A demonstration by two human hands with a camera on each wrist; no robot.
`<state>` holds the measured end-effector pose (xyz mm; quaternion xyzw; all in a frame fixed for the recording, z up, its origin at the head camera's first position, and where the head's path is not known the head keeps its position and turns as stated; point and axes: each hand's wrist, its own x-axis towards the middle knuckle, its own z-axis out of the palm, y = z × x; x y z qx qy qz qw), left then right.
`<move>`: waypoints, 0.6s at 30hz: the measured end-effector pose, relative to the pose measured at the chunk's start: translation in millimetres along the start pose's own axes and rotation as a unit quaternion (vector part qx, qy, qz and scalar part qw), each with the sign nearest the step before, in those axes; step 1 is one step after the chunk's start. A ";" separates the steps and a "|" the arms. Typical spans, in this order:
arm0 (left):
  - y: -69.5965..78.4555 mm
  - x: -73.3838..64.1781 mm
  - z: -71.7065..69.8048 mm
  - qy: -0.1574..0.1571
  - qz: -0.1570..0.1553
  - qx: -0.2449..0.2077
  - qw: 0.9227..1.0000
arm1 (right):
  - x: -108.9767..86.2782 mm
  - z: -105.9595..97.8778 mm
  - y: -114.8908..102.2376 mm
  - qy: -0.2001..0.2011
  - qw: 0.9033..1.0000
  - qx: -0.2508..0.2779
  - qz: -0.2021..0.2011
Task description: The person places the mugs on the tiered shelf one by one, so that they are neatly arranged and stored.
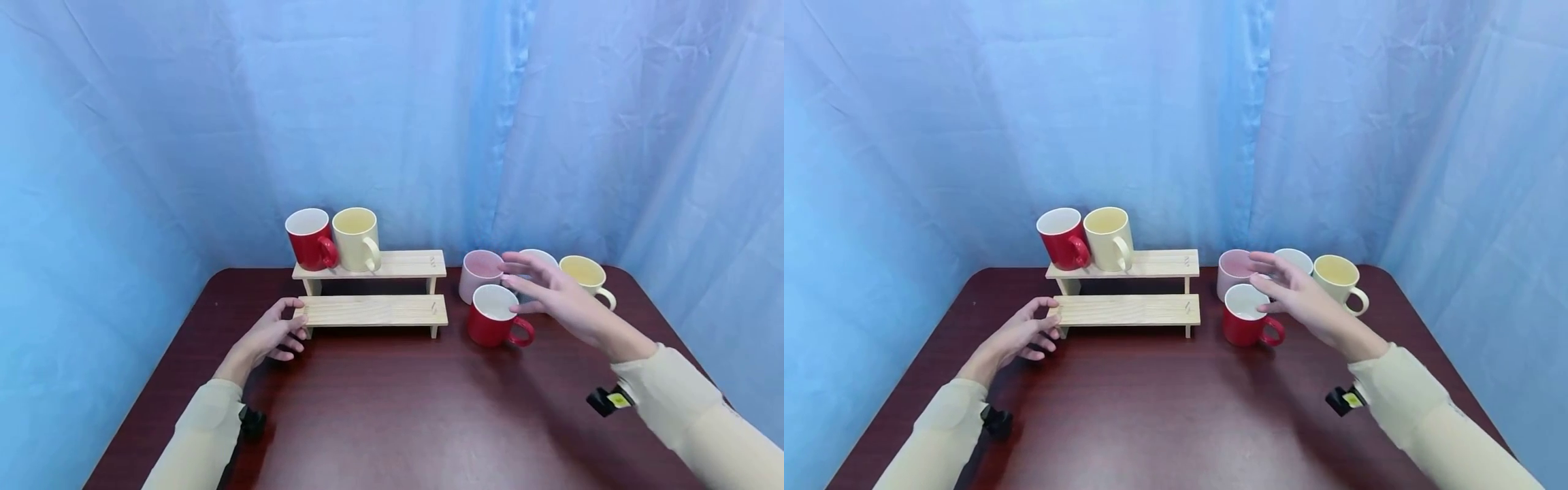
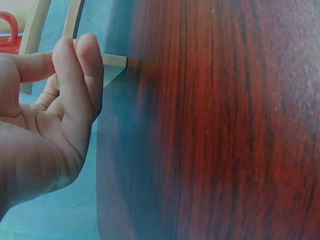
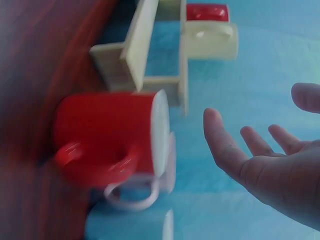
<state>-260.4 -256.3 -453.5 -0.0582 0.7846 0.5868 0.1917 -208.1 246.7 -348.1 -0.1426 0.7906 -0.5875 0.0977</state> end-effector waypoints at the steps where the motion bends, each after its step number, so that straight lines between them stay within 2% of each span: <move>1: 0.0 0.0 -0.1 0.000 0.000 0.001 1.000 | -5.3 -3.3 5.3 0.006 1.000 -0.002 0.005; 8: -0.1 -1.1 -1.4 0.000 -0.001 0.005 1.000 | -33.8 -22.3 53.4 0.025 0.999 0.002 0.039; 13: 0.1 -2.0 -1.4 0.002 -0.002 0.005 1.000 | -42.0 -22.7 84.0 0.004 0.997 0.010 0.072; 18: -0.2 -1.7 -0.4 0.001 -0.001 0.007 1.000 | -42.2 -18.8 101.6 -0.017 0.993 0.045 0.108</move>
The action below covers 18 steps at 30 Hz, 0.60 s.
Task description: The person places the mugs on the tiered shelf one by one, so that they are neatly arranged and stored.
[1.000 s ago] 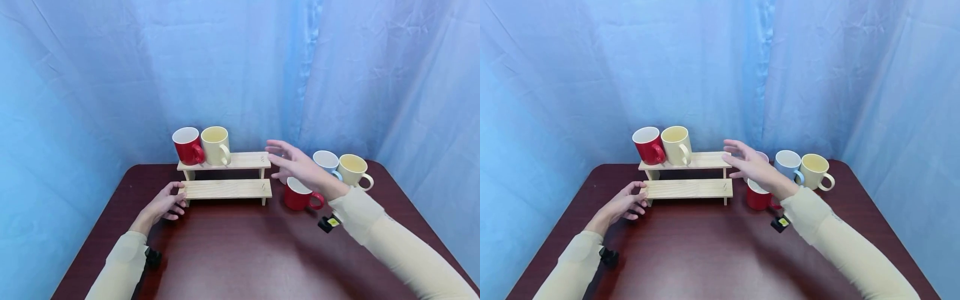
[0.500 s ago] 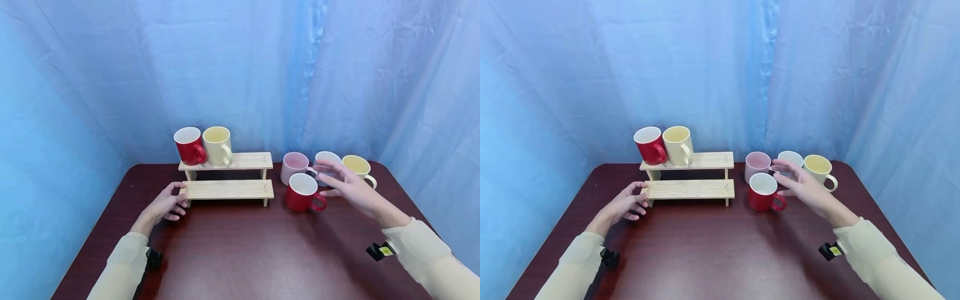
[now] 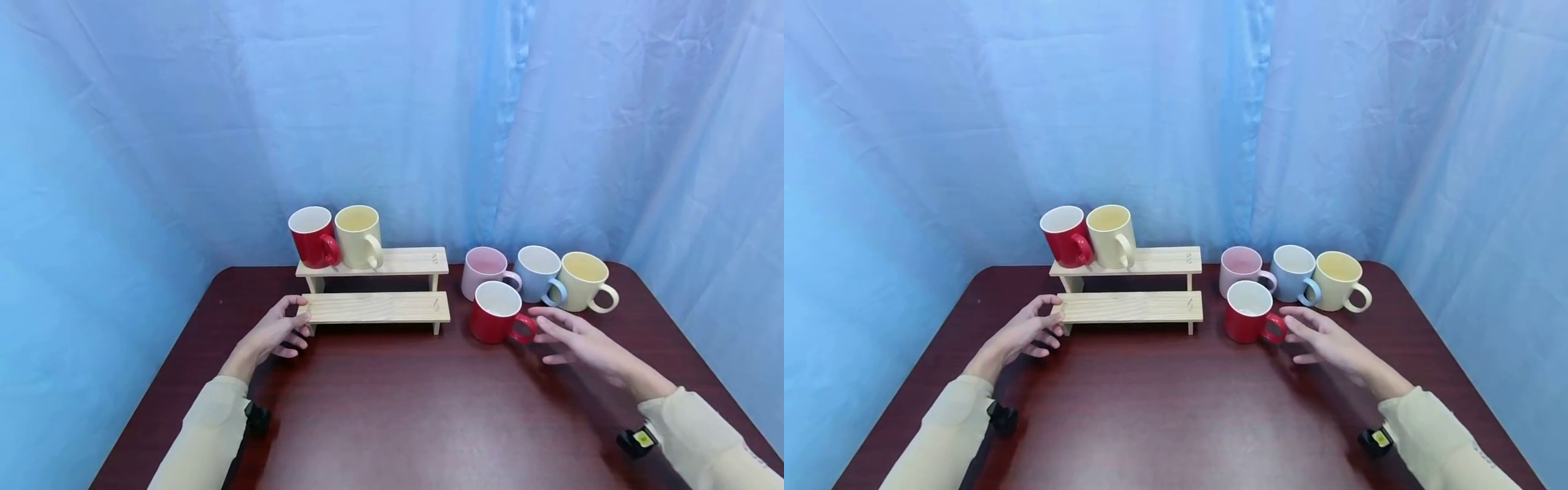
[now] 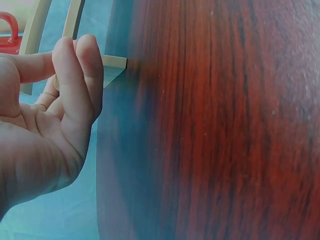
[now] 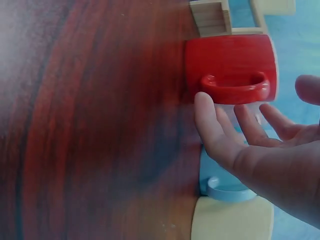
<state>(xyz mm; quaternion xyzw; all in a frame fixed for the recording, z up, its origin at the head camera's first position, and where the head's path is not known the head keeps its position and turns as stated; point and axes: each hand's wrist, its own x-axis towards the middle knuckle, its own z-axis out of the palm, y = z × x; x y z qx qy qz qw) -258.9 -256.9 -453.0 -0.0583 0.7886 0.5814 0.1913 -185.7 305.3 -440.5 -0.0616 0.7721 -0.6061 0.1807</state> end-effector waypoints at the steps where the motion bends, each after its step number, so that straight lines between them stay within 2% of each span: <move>1: 0.1 0.2 0.3 -0.001 0.000 0.000 1.000 | 1.0 0.3 1.7 -0.003 1.000 0.001 0.008; 7: 1.2 -0.5 1.4 0.002 -0.003 -0.001 1.000 | 8.7 5.0 7.8 -0.008 1.000 -0.001 0.024; 15: 1.0 -1.2 0.4 -0.001 -0.002 -0.003 1.000 | 18.0 15.0 9.8 0.033 0.999 0.008 0.029; 18: 0.7 0.1 0.3 -0.002 -0.003 0.000 1.000 | 19.8 16.5 10.7 0.035 0.999 0.006 0.028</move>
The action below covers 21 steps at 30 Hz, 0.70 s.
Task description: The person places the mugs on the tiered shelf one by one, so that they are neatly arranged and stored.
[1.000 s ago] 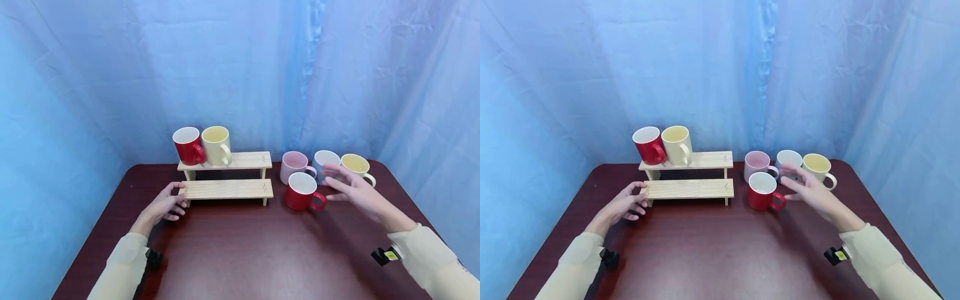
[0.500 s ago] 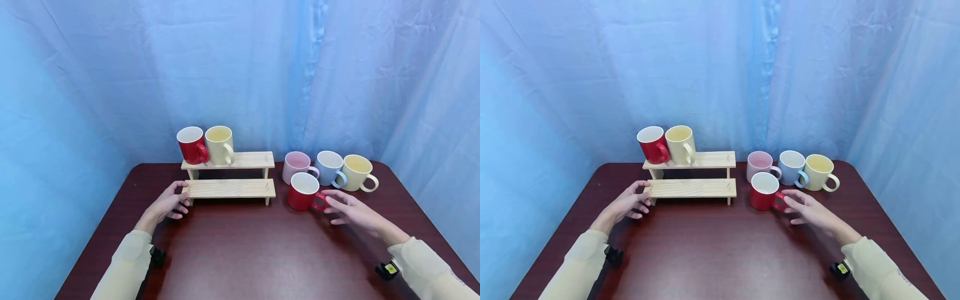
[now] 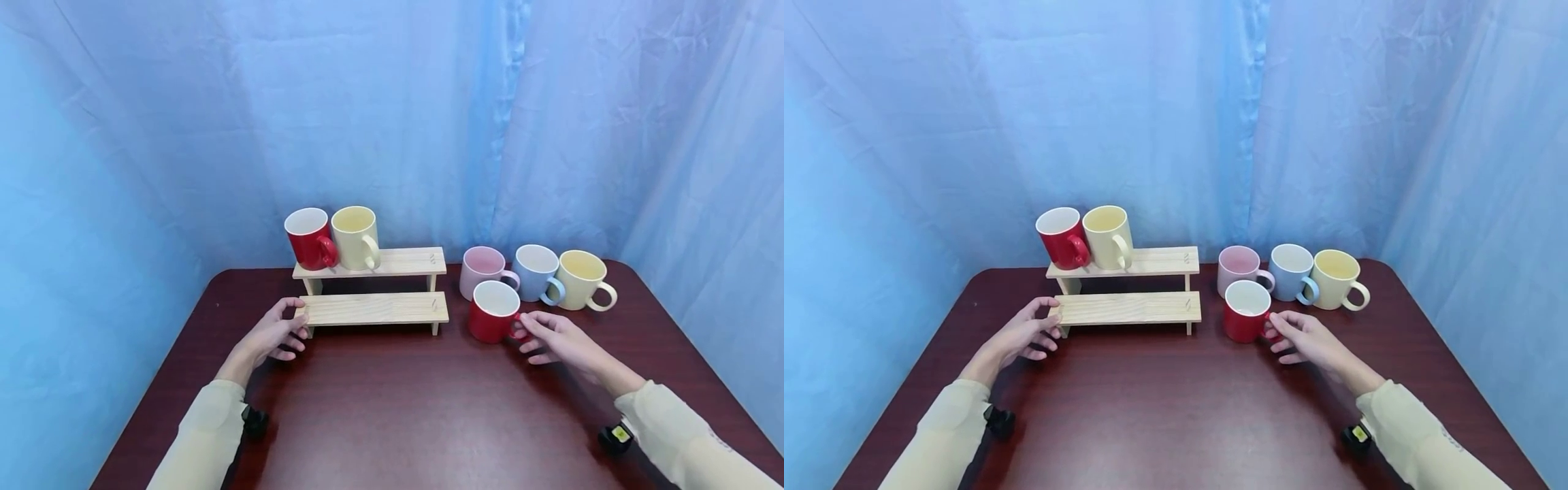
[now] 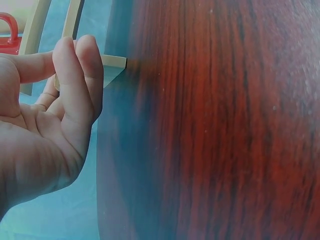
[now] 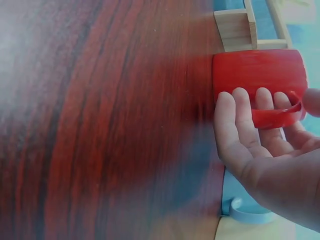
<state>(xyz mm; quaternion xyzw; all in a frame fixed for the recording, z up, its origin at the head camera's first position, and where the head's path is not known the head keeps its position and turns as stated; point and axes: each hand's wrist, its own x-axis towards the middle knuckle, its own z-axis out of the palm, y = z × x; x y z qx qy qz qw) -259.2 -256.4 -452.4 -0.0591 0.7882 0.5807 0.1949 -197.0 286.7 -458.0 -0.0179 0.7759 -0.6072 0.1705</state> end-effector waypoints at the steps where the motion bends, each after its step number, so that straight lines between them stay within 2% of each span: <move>1: -0.1 0.0 0.1 0.001 -0.002 0.000 1.000 | 0.8 0.1 -0.1 -0.001 1.000 0.001 0.001; 14: 0.7 -4.0 -3.1 -0.001 -0.005 0.009 1.000 | 5.1 2.1 4.7 -0.021 1.000 0.017 0.000; 21: 0.5 0.1 0.1 -0.006 -0.008 0.003 1.000 | 7.3 -3.6 5.7 -0.033 0.999 0.026 -0.005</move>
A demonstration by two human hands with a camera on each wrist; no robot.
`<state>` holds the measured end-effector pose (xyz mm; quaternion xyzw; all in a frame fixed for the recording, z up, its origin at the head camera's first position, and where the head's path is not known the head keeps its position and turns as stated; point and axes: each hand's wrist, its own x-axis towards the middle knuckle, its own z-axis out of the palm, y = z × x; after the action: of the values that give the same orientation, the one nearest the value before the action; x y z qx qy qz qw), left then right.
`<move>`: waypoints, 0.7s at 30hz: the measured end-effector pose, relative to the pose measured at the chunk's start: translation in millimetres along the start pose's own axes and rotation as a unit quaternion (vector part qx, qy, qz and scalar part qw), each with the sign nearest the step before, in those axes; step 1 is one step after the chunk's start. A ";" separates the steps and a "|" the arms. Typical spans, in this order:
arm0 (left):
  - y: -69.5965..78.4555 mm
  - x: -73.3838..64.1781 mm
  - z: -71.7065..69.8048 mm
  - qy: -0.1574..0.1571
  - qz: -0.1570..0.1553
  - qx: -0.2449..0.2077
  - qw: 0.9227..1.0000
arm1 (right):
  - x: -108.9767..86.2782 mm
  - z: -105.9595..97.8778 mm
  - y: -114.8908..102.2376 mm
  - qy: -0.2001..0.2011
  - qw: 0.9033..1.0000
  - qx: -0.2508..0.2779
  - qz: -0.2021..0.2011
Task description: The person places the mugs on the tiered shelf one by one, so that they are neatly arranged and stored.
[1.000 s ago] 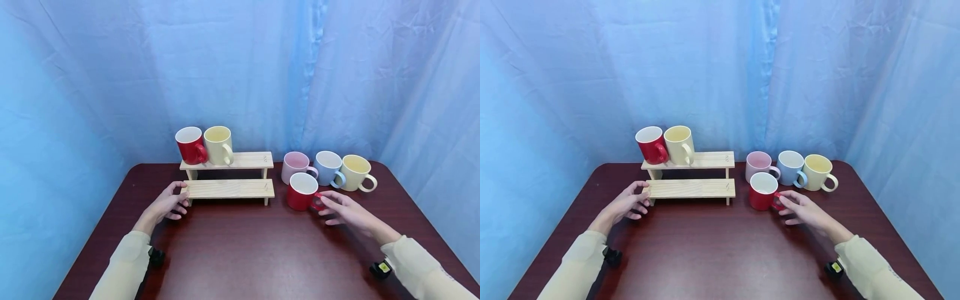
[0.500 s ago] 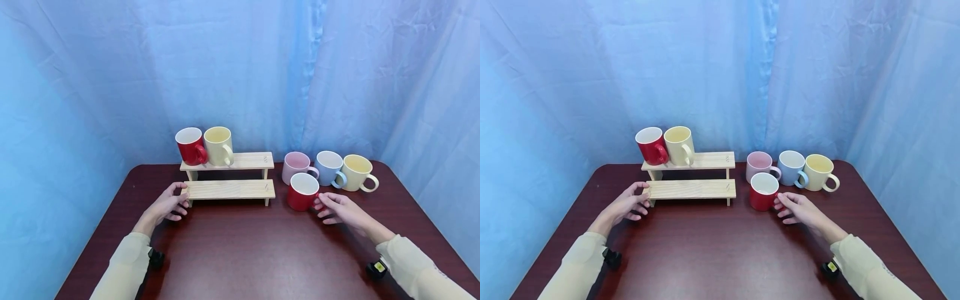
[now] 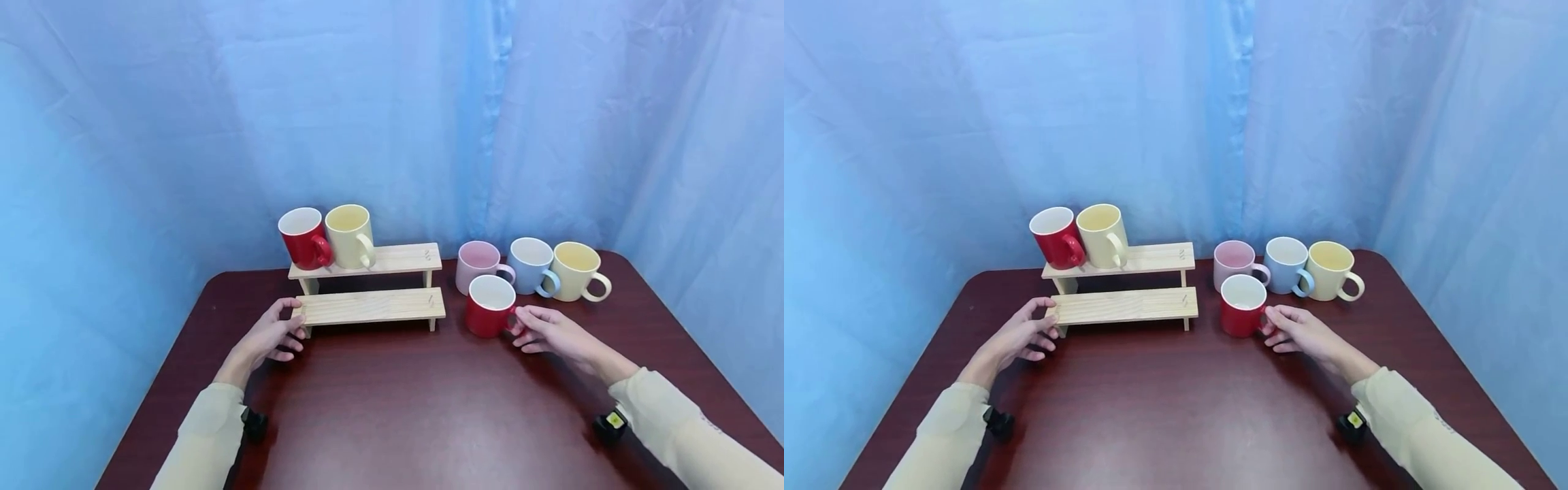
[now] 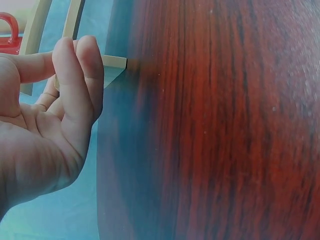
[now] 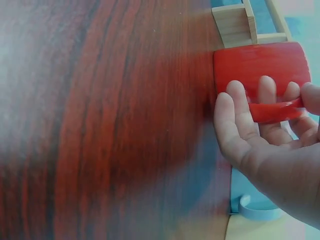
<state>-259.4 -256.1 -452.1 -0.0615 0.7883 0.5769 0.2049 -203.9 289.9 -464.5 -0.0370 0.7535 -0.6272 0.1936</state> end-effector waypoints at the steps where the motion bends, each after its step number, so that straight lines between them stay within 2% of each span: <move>1: 0.3 1.0 1.3 -0.001 0.003 0.000 1.000 | 0.2 -1.6 0.4 -0.001 1.000 0.003 -0.002; 5: 0.5 2.4 3.8 -0.007 0.008 0.003 1.000 | -0.1 -3.9 3.7 -0.009 1.000 0.014 -0.004; 10: -0.2 -2.1 -0.8 0.004 -0.006 0.008 1.000 | 1.5 3.0 6.4 -0.025 0.999 0.024 -0.006; 18: 2.8 -2.1 -1.1 -0.003 0.004 0.002 1.000 | -2.8 9.4 0.7 0.011 0.999 0.031 -0.020; 21: 3.3 -2.7 -0.5 -0.001 0.001 0.003 1.000 | -5.0 10.5 -4.3 0.011 0.999 0.039 -0.031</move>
<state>-258.1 -255.9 -447.9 -0.0591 0.7901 0.5746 0.2054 -196.6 280.8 -460.6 -0.0461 0.7290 -0.6622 0.1673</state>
